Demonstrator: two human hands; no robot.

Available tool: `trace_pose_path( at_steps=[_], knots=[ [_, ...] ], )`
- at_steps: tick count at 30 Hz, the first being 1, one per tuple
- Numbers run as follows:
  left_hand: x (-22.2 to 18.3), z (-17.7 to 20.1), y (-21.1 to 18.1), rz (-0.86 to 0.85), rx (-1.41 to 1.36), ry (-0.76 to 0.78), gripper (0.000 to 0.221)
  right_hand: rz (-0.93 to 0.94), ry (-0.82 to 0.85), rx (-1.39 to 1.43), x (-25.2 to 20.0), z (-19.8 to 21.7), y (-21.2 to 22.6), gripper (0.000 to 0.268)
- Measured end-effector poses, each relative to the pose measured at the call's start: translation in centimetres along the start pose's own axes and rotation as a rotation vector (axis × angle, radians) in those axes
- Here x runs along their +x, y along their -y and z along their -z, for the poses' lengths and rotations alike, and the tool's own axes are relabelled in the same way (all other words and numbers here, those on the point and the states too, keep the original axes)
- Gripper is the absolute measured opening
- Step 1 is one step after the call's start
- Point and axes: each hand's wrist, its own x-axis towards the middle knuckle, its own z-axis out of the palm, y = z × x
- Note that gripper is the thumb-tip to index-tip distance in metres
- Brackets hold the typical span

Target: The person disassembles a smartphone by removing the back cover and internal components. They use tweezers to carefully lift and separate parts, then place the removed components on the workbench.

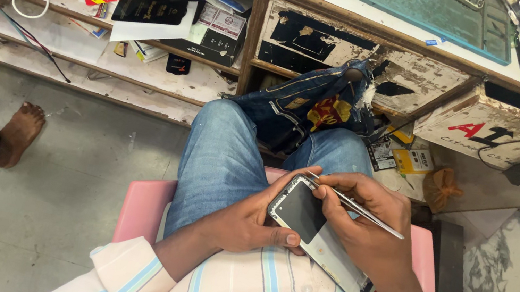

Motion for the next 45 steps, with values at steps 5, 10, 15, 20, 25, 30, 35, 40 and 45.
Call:
trace_pose_path(
  at_steps=[5, 10, 15, 20, 25, 30, 35, 40, 45],
  knots=[
    [0.0, 0.0, 0.0, 0.000, -0.003, -0.006, 0.105, -0.061, -0.013, -0.048, -0.1, 0.2, 0.0, 0.011],
    [0.0, 0.1, 0.1, 0.008, -0.032, 0.000, 0.108, -0.058, -0.011, 0.029, -0.5, 0.5, -0.7, 0.008],
    [0.1, 0.3, 0.3, 0.008, -0.070, 0.002, 0.111, 0.007, 0.146, 0.216, -1.2, 0.1, -0.7, 0.013],
    [-0.1, 0.6, 0.6, 0.008, -0.089, 0.011, 0.111, 0.051, 0.189, 0.100, -1.3, -0.5, -0.1, 0.013],
    [0.1, 0.6, 0.8, 0.019, -0.097, 0.015, 0.110, 0.027, 0.183, 0.111, -1.0, -0.7, 0.3, 0.014],
    [0.2, 0.6, 0.8, 0.017, -0.064, 0.006, 0.109, 0.029, 0.168, 0.115, -1.1, -0.8, 0.1, 0.015],
    [0.2, 0.7, 0.8, 0.014, -0.066, 0.006, 0.110, 0.039, 0.163, 0.128, -1.0, -0.8, -0.1, 0.014],
    [0.1, 0.8, 1.2, 0.025, -0.075, 0.002, 0.112, 0.006, 0.172, 0.058, -1.1, -0.9, 0.1, 0.013],
    [0.1, 0.9, 1.5, 0.019, -0.142, 0.014, 0.112, 0.030, 0.221, 0.046, -1.2, -0.8, 0.5, 0.012]
  ],
)
